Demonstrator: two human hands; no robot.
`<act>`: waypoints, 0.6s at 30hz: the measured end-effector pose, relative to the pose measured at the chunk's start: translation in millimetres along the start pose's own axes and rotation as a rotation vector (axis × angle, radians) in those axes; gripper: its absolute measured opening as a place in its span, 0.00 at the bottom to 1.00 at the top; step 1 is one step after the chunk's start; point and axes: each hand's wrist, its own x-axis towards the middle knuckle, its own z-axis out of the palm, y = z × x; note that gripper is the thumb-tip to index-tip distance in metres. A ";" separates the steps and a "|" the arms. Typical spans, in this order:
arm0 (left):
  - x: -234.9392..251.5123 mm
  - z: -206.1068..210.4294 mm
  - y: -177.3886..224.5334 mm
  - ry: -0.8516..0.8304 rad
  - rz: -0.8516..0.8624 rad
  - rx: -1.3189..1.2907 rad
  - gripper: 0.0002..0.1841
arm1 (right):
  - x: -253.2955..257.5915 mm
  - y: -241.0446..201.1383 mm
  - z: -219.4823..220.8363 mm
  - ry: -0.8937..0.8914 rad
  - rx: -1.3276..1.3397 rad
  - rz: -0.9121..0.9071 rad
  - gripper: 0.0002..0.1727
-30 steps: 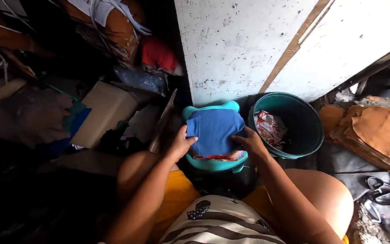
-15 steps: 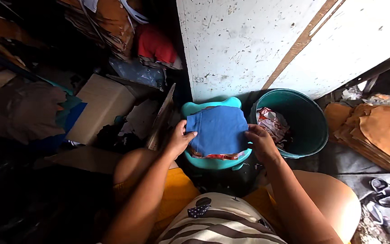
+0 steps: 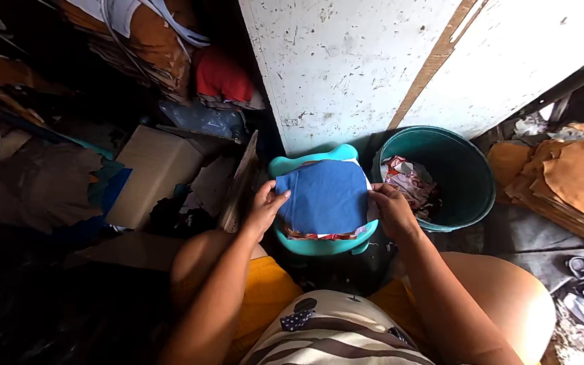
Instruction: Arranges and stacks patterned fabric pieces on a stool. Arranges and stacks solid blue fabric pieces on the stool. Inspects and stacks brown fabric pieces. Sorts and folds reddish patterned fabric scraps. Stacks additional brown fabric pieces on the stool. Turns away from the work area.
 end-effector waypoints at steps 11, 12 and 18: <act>29.3 0.6 9.5 0.132 0.135 -0.061 0.26 | 11.2 -7.7 7.2 -0.084 0.008 -0.182 0.07; 30.3 1.1 8.5 0.114 0.130 -0.054 0.26 | 13.4 -6.1 6.5 -0.084 -0.003 -0.170 0.07; 37.4 2.7 1.2 0.010 0.111 -0.029 0.22 | 15.6 -4.0 7.4 -0.067 -0.052 -0.018 0.09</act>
